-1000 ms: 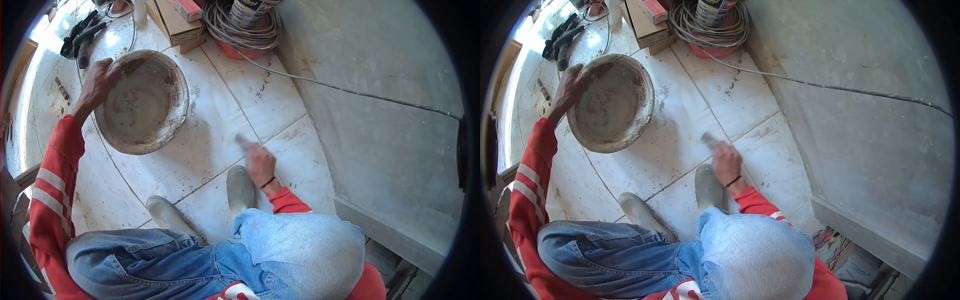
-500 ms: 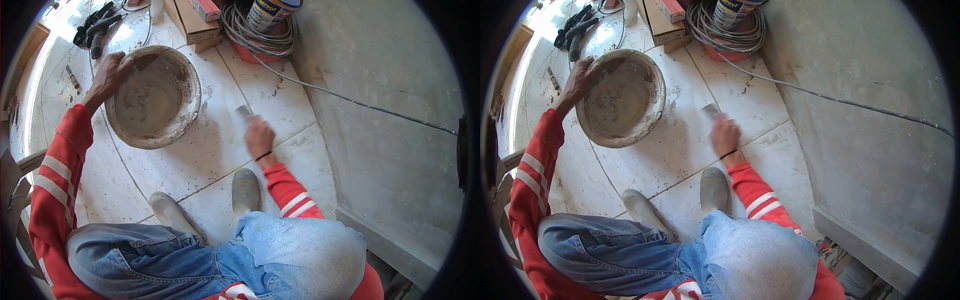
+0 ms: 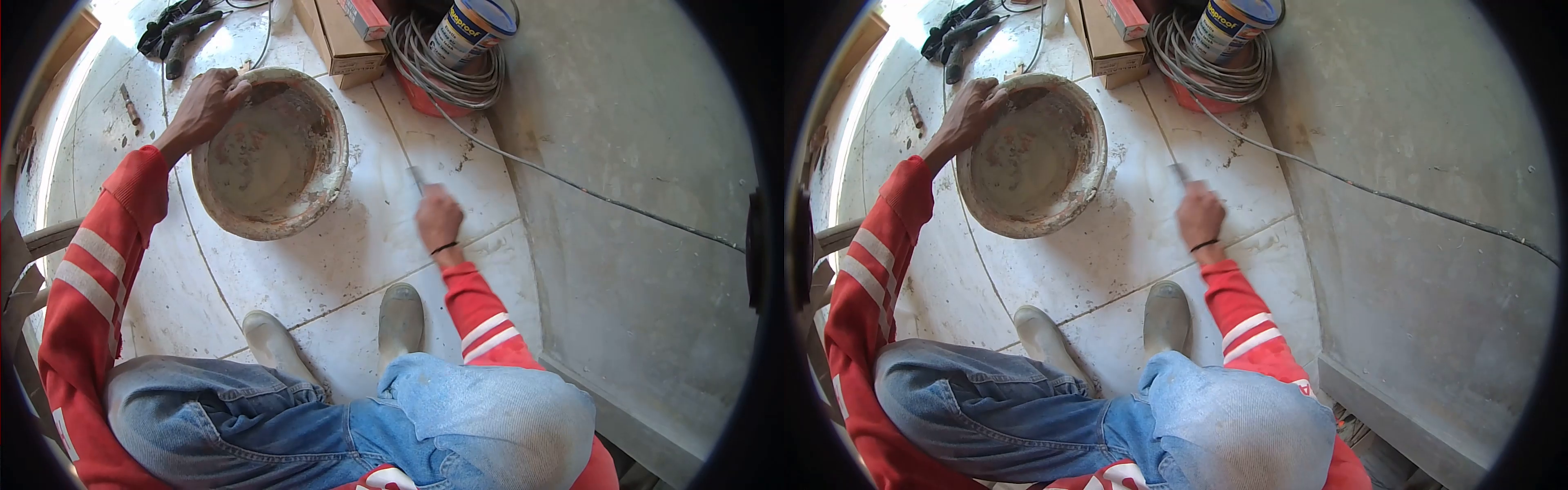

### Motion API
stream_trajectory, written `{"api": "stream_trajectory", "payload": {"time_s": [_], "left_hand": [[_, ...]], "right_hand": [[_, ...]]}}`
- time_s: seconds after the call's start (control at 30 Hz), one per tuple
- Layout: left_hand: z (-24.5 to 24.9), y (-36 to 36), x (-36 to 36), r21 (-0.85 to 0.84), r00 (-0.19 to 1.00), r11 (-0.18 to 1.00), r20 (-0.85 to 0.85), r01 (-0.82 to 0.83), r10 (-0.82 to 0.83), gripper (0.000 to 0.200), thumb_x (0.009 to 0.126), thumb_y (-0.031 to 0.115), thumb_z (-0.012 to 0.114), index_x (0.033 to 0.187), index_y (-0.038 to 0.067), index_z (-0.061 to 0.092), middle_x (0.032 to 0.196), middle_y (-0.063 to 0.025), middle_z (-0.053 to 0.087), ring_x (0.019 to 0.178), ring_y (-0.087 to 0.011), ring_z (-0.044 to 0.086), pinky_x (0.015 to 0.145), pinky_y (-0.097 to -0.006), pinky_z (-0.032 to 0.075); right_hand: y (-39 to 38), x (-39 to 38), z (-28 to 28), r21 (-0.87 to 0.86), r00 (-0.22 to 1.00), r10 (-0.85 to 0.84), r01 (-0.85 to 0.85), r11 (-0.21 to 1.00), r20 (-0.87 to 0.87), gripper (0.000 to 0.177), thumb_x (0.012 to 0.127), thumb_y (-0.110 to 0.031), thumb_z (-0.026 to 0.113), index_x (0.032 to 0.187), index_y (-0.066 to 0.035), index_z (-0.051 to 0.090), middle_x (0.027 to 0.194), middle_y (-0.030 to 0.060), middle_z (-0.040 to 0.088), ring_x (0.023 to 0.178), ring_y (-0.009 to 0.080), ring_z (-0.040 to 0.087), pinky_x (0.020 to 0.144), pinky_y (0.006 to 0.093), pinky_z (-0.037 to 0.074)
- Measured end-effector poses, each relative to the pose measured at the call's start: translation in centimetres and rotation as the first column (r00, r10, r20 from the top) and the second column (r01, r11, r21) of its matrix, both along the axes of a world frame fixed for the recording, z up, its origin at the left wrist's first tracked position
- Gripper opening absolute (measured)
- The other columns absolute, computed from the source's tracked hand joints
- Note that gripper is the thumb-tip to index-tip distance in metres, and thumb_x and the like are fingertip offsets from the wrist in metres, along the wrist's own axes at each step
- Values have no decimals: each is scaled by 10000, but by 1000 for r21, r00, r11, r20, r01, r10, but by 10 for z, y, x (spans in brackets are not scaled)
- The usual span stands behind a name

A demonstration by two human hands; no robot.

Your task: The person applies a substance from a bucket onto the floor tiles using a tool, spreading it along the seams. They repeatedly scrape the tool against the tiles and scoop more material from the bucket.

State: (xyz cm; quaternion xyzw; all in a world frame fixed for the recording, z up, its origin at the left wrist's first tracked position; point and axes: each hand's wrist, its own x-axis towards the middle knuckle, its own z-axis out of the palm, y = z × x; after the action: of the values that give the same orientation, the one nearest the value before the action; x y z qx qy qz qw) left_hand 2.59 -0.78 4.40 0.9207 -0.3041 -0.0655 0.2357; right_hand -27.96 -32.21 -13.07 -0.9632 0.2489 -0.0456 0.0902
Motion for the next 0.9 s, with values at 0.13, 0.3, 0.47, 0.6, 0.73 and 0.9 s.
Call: {"api": "stream_trajectory", "payload": {"time_s": [0.13, 0.3, 0.47, 0.6, 0.73, 0.9], "left_hand": [[4, -7, -2, -34, 997, 999, -81, 11, -13, 446, 996, 358, 562, 1036, -65, 700, 842, -239, 688, 795, -374, 676, 791, -469, 505], [-9, -5, -11, 48, 991, 999, 131, 2, -8, 525, 1022, 444, 561, 1219, -32, 668, 1180, -296, 648, 1135, -397, 627, 992, -497, 456], [4, -12, -7, -4, 998, 1000, 61, 17, -16, 471, 1001, 351, 552, 1170, -71, 675, 962, -303, 649, 995, -397, 632, 908, -498, 462], [-6, -8, 7, 76, 999, 997, -37, 9, -7, 578, 1021, 437, 559, 1285, -70, 648, 1225, -305, 645, 1134, -424, 625, 1023, -480, 461], [-10, 1, 2, 95, 999, 995, 46, -21, 17, 542, 1013, 415, 566, 1259, -58, 664, 1208, -314, 650, 1111, -428, 631, 1005, -489, 467], [3, -4, -8, -64, 999, 998, -37, -20, 18, 432, 1001, 342, 534, 933, -73, 632, 766, -243, 575, 720, -365, 572, 742, -490, 449]], "right_hand": [[62, 6, 32, 208, 977, 188, -206, 956, 103, 221, 909, -151, 536, 1030, -106, 715, 960, 154, 732, 843, 433, 712, 738, 556, 578], [-28, 61, 28, -9, 998, -43, 44, 999, 36, 223, 930, -150, 525, 1027, -81, 714, 942, 191, 730, 843, 446, 713, 714, 571, 574], [-43, 86, -4, -120, 1000, 23, -22, 993, 12, 173, 924, -123, 522, 918, -80, 690, 904, 153, 734, 791, 433, 713, 685, 553, 573], [51, 60, 32, 119, 887, 393, -429, 895, 241, 177, 910, -110, 511, 867, -96, 682, 861, 146, 713, 744, 408, 706, 672, 519, 577], [1, 89, 22, 18, 992, 129, -129, 991, 9, 211, 913, -129, 512, 930, -102, 721, 880, 183, 731, 799, 425, 715, 691, 528, 582], [-48, 109, 8, -100, 986, 127, -116, 988, 108, 195, 906, -117, 540, 979, -80, 717, 926, 173, 740, 819, 414, 721, 709, 526, 581]]}}
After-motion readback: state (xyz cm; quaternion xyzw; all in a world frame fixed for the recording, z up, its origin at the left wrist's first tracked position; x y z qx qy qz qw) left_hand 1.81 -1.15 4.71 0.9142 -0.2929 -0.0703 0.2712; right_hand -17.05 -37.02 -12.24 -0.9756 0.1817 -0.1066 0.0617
